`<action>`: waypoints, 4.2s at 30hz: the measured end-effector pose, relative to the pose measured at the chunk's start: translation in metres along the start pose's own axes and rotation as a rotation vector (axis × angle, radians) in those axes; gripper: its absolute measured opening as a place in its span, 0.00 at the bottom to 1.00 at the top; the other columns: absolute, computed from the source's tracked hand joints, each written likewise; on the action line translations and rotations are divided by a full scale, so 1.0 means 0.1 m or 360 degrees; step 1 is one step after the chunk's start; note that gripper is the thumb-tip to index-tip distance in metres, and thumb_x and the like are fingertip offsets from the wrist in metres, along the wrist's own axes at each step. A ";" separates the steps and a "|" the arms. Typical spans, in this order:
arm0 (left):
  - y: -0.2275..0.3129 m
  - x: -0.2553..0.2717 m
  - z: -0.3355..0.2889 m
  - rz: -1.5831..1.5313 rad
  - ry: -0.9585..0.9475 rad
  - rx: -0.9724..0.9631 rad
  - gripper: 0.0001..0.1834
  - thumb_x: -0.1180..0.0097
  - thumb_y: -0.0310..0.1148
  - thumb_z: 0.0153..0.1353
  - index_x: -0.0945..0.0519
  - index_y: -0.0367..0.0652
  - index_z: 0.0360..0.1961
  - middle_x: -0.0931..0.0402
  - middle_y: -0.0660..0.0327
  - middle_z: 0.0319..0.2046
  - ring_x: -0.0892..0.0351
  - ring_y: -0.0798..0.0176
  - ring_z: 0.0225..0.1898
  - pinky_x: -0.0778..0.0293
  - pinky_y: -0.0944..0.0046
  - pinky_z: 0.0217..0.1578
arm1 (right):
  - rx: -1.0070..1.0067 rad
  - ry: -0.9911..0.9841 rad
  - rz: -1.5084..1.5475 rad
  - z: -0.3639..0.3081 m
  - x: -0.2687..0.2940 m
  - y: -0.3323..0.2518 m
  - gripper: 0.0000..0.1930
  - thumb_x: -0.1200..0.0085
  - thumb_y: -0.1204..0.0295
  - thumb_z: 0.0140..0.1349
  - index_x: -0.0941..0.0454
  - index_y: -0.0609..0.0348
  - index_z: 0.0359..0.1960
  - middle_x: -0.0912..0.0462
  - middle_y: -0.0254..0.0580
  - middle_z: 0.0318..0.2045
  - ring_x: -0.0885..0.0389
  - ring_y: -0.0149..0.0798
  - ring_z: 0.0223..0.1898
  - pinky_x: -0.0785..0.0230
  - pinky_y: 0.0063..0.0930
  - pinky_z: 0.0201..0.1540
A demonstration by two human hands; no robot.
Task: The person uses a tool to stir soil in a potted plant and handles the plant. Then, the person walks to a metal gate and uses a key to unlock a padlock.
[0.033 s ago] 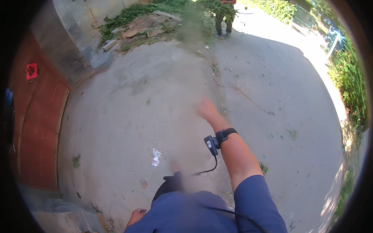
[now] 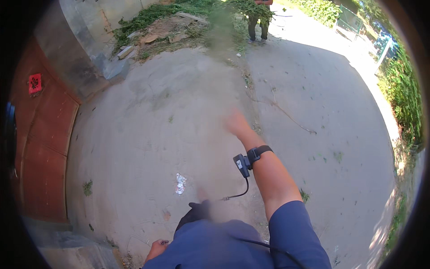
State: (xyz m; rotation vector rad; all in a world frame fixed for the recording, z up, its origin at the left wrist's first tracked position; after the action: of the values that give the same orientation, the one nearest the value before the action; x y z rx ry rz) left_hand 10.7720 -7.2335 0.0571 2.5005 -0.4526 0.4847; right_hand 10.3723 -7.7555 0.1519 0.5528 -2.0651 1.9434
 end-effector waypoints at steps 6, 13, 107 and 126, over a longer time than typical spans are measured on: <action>0.47 0.83 0.95 -0.0301 0.0039 0.0173 0.18 0.50 0.26 0.52 0.26 0.30 0.45 0.19 0.53 0.27 0.22 0.65 0.21 0.27 0.67 0.21 | -0.0039 -0.0085 0.0167 1.29 -0.33 -0.92 0.44 0.46 0.63 0.59 0.63 0.63 0.68 0.19 0.52 0.37 0.18 0.40 0.31 0.25 0.28 0.31; 1.33 1.44 1.79 -0.0245 0.0059 0.0218 0.18 0.50 0.25 0.53 0.26 0.31 0.46 0.20 0.53 0.28 0.22 0.65 0.20 0.28 0.68 0.21 | -0.0066 -0.0021 0.0314 2.79 -0.25 -1.21 0.44 0.46 0.64 0.58 0.63 0.64 0.68 0.20 0.51 0.38 0.19 0.39 0.30 0.26 0.29 0.31; 12.60 5.85 10.33 0.0060 -0.0144 0.0148 0.25 0.44 0.24 0.49 0.27 0.33 0.52 0.22 0.54 0.30 0.24 0.67 0.23 0.30 0.67 0.23 | -0.1595 -0.0211 0.0540 12.64 -0.50 0.85 0.19 0.52 0.62 0.64 0.30 0.58 0.54 0.20 0.45 0.41 0.19 0.40 0.36 0.27 0.30 0.38; 13.84 6.01 10.76 0.1031 -0.0535 -0.0591 0.21 0.49 0.38 0.58 0.25 0.46 0.53 0.23 0.51 0.44 0.25 0.53 0.45 0.31 0.56 0.48 | -0.1431 0.0084 0.0415 12.16 -0.42 0.98 0.19 0.49 0.57 0.61 0.25 0.60 0.46 0.19 0.44 0.37 0.18 0.38 0.34 0.24 0.31 0.35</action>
State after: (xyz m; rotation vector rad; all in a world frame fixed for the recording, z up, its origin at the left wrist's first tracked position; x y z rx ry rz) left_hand 10.9915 -9.0732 0.0899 2.0348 -1.3683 0.1808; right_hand 10.4581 -8.9565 -0.0492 0.0254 -2.7396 0.8980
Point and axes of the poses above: each hand's wrist, its own z-axis towards the middle knuckle, its own x-axis out of the back of the hand, y = z × x, the point moved 10 cm from there along z, towards the middle knuckle
